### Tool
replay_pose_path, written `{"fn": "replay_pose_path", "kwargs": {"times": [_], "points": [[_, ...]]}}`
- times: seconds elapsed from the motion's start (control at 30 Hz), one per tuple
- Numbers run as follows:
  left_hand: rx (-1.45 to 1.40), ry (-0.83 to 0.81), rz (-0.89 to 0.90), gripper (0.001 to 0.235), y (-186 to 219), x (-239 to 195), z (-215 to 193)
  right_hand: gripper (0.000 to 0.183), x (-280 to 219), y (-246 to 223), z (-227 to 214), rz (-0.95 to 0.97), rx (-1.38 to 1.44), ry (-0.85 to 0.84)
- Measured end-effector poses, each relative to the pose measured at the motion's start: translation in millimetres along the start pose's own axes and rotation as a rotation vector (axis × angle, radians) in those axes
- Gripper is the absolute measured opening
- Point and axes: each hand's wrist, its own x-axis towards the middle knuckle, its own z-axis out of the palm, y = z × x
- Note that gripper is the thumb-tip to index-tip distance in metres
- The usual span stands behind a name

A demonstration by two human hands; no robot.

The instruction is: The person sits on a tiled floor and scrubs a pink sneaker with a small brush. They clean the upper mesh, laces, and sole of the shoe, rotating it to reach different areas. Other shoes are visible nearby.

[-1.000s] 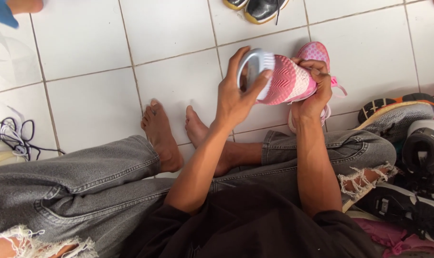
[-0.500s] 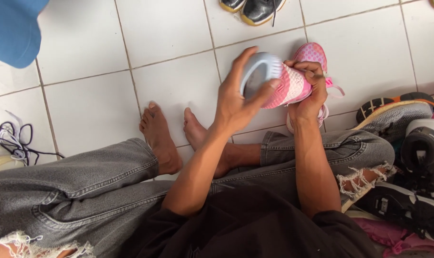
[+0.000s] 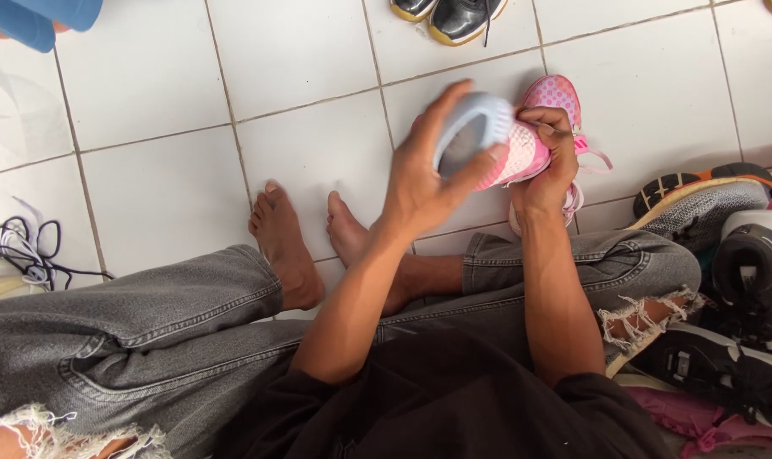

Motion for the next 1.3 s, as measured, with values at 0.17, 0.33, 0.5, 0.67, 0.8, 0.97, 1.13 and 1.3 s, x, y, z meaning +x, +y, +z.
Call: {"fn": "replay_pose_path", "kwargs": {"times": [0.17,0.33,0.5,0.67,0.8,0.97,1.13,1.3], "points": [[-0.113,0.103,-0.068,0.070,-12,0,2,0.028,0,-4,10,-0.018,-0.042,-0.036],[-0.043,0.081,0.006,0.067,-18,-1,5,0.030,2,2,0,-0.020,-0.050,-0.065],[-0.219,0.108,-0.210,0.066,-23,5,-3,0.026,-3,-3,14,-0.028,-0.029,0.002],[-0.163,0.050,-0.081,0.066,-26,5,-1,0.026,1,0,9,-0.031,-0.029,0.010],[-0.136,0.127,-0.168,0.062,-43,2,2,0.027,5,3,4,0.004,-0.021,0.023],[-0.171,0.089,-0.024,0.064,-43,-3,7,0.028,1,5,-1,0.010,-0.031,0.028],[-0.210,0.157,-0.156,0.058,-48,3,7,0.028,7,4,1,0.005,-0.019,0.039],[-0.033,0.129,0.019,0.068,-26,3,8,0.029,5,5,-2,0.040,-0.005,0.046]]}}
